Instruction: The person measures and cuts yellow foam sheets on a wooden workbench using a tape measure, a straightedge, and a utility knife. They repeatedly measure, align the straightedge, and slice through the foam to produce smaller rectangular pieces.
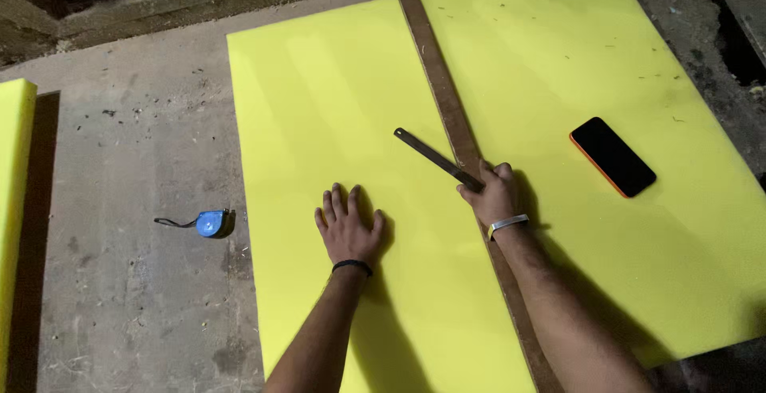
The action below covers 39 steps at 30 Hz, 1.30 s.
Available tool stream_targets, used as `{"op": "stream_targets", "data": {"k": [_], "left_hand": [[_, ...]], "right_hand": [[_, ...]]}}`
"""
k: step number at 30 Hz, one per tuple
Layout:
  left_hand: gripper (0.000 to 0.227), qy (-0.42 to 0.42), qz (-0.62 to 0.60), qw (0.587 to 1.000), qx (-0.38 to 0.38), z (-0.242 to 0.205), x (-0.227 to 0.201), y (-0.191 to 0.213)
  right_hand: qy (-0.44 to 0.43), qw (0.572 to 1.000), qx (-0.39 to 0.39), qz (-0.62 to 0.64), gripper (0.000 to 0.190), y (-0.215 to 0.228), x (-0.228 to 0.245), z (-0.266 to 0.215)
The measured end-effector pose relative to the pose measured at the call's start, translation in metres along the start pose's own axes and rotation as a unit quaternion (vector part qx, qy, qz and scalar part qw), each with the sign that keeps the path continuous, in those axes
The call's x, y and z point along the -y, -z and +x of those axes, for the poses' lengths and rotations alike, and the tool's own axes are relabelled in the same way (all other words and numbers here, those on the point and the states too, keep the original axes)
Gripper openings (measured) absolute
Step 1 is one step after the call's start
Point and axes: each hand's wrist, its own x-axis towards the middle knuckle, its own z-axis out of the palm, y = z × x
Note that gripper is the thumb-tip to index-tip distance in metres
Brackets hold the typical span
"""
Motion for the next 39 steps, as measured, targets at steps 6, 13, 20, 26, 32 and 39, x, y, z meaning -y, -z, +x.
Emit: {"op": "stream_targets", "data": {"k": [6, 13, 20, 26, 32, 39], "left_hand": [[0.075, -0.008, 0.004, 1.0, 0.001, 0.001, 0.002, 0.001], [0.076, -0.003, -0.001, 1.0, 0.009, 0.001, 0.004, -0.005], [0.07, -0.082, 0.007, 0.996, -0.019, -0.022, -0.016, -0.037], [0.064, -0.31, -0.016, 0.944, 0.109, -0.115, -0.084, -0.052], [0.065, -0.276, -0.011, 0.951, 0.14, -0.115, -0.092, -0.025], [0.066, -0.268, -0.009, 0.954, 0.135, -0.115, -0.098, -0.022]], "right_hand": [[-0.043, 0.999, 0.024, 0.01, 0.092, 0.012, -0.011, -0.016], [-0.232, 0.948, 0.092, 0.199, 0.069, 0.069, -0.043, -0.146], [-0.241, 0.953, 0.153, 0.105, 0.079, 0.106, -0.023, -0.221], [-0.174, 0.979, 0.071, 0.081, 0.072, 0.085, -0.034, -0.226], [-0.226, 0.961, 0.052, 0.15, 0.072, 0.083, -0.053, -0.228], [-0.24, 0.951, 0.051, 0.187, 0.077, 0.086, -0.047, -0.227]]}}
